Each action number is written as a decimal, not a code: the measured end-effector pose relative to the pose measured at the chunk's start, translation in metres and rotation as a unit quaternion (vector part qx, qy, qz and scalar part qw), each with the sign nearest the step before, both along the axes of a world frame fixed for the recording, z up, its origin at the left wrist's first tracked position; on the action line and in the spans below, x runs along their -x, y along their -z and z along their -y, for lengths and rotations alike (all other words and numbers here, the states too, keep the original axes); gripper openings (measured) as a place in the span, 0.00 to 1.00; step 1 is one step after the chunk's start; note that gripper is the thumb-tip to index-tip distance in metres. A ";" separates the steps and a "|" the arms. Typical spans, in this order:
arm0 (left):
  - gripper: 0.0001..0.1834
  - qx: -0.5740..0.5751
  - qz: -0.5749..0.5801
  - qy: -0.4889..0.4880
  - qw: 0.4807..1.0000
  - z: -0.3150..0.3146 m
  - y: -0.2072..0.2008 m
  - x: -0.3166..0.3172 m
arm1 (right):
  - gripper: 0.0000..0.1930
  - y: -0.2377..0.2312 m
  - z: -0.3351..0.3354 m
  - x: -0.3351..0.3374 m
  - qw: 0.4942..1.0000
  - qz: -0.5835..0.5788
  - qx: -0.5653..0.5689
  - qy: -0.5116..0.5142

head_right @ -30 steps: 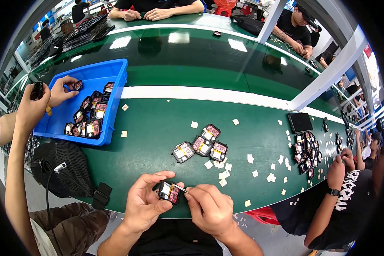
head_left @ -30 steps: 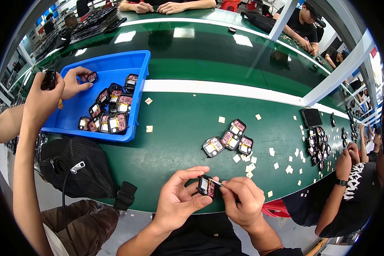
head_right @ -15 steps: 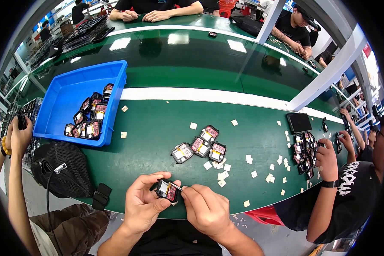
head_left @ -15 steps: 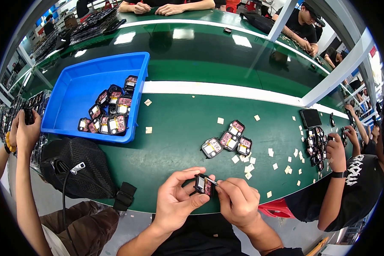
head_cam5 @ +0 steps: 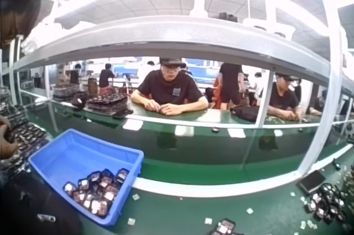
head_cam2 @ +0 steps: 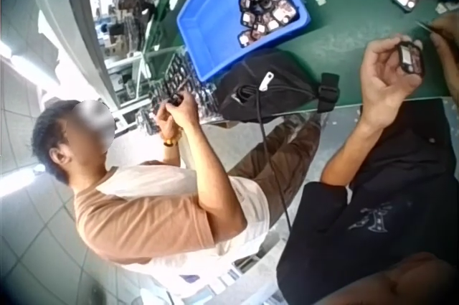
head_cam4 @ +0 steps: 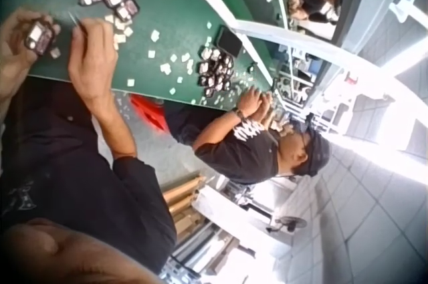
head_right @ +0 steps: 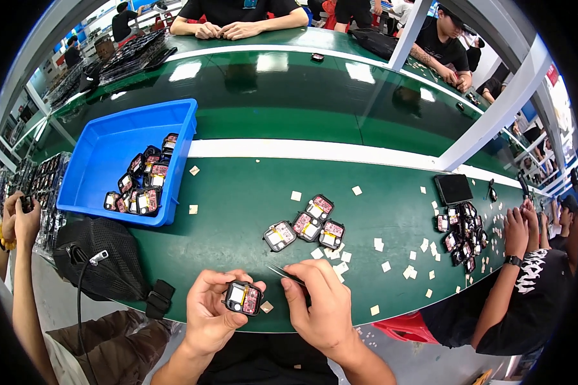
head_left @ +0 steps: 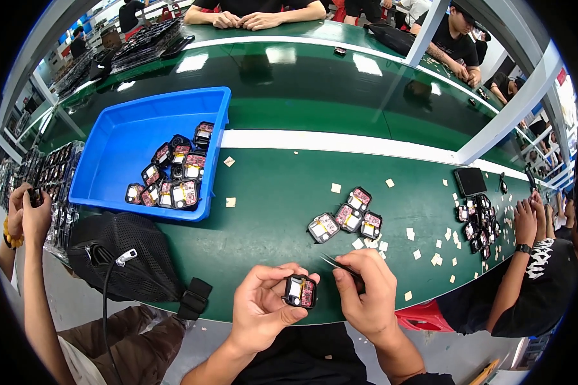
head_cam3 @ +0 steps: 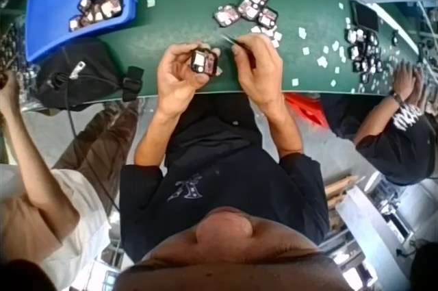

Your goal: Assembling and applying labels to small electronic components at a factory workstation.

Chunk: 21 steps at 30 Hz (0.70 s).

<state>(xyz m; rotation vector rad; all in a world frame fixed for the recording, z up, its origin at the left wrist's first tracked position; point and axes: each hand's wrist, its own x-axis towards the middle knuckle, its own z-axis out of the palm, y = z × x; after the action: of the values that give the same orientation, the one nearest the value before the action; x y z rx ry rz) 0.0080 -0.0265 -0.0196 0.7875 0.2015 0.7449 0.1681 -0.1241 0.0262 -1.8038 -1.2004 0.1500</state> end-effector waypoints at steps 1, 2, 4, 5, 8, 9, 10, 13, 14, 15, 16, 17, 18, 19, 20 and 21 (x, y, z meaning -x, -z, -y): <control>0.31 0.000 -0.001 0.000 1.000 0.000 0.001 0.000 | 0.10 -0.002 0.000 0.001 1.000 -0.011 -0.014 -0.004; 0.31 -0.002 0.007 -0.001 1.000 -0.001 0.003 0.001 | 0.10 -0.003 0.000 0.002 1.000 -0.011 -0.014 -0.004; 0.31 -0.003 0.014 0.000 1.000 -0.002 0.004 0.001 | 0.11 -0.003 0.002 0.003 0.998 0.033 -0.044 -0.043; 0.31 -0.009 0.012 -0.002 1.000 -0.002 0.004 0.001 | 0.11 -0.002 0.002 0.003 0.998 0.032 -0.043 -0.043; 0.32 -0.021 0.010 -0.005 1.000 -0.001 0.003 0.001 | 0.15 0.003 0.005 0.005 0.994 0.089 -0.051 -0.035; 0.32 -0.026 0.008 -0.006 1.000 -0.002 0.003 0.001 | 0.15 0.004 0.006 0.005 0.994 0.089 -0.050 -0.035; 0.32 -0.025 0.008 -0.006 1.000 -0.002 0.004 0.001 | 0.15 0.005 0.006 0.005 0.993 0.099 -0.055 -0.042; 0.32 -0.020 0.022 0.006 1.000 -0.002 0.005 0.001 | 0.15 0.006 0.005 0.006 0.991 0.107 -0.062 -0.051; 0.32 -0.015 0.020 0.008 1.000 -0.002 0.005 0.002 | 0.14 0.006 0.005 0.006 0.991 0.107 -0.065 -0.053; 0.33 -0.009 0.018 0.009 1.000 -0.001 0.005 0.002 | 0.14 0.007 0.006 0.006 0.991 0.107 -0.065 -0.053; 0.33 -0.009 0.018 0.009 1.000 -0.002 0.004 0.002 | 0.14 0.007 0.007 0.006 0.991 0.104 -0.067 -0.048; 0.33 -0.018 0.011 0.008 1.000 -0.002 0.003 0.002 | 0.14 0.007 0.007 0.006 0.992 0.102 -0.068 -0.043; 0.33 -0.028 0.005 0.007 1.000 -0.003 0.003 0.002 | 0.14 0.007 0.007 0.006 0.991 0.102 -0.068 -0.043; 0.33 -0.028 0.005 0.007 1.000 -0.003 0.003 0.002 | 0.14 0.006 0.007 0.006 0.992 0.098 -0.066 -0.044; 0.33 -0.026 0.011 0.013 1.000 -0.003 0.005 0.004 | 0.14 0.005 0.007 0.005 0.992 0.094 -0.064 -0.045; 0.33 -0.023 0.018 0.019 0.999 -0.003 0.006 0.005 | 0.14 0.004 0.008 0.006 0.992 0.094 -0.064 -0.045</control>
<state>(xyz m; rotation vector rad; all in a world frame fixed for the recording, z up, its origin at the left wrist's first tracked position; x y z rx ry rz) 0.0034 -0.0235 -0.0251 0.8200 0.1376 0.7297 0.1623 -0.1319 0.0219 -1.6811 -1.3933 -0.0470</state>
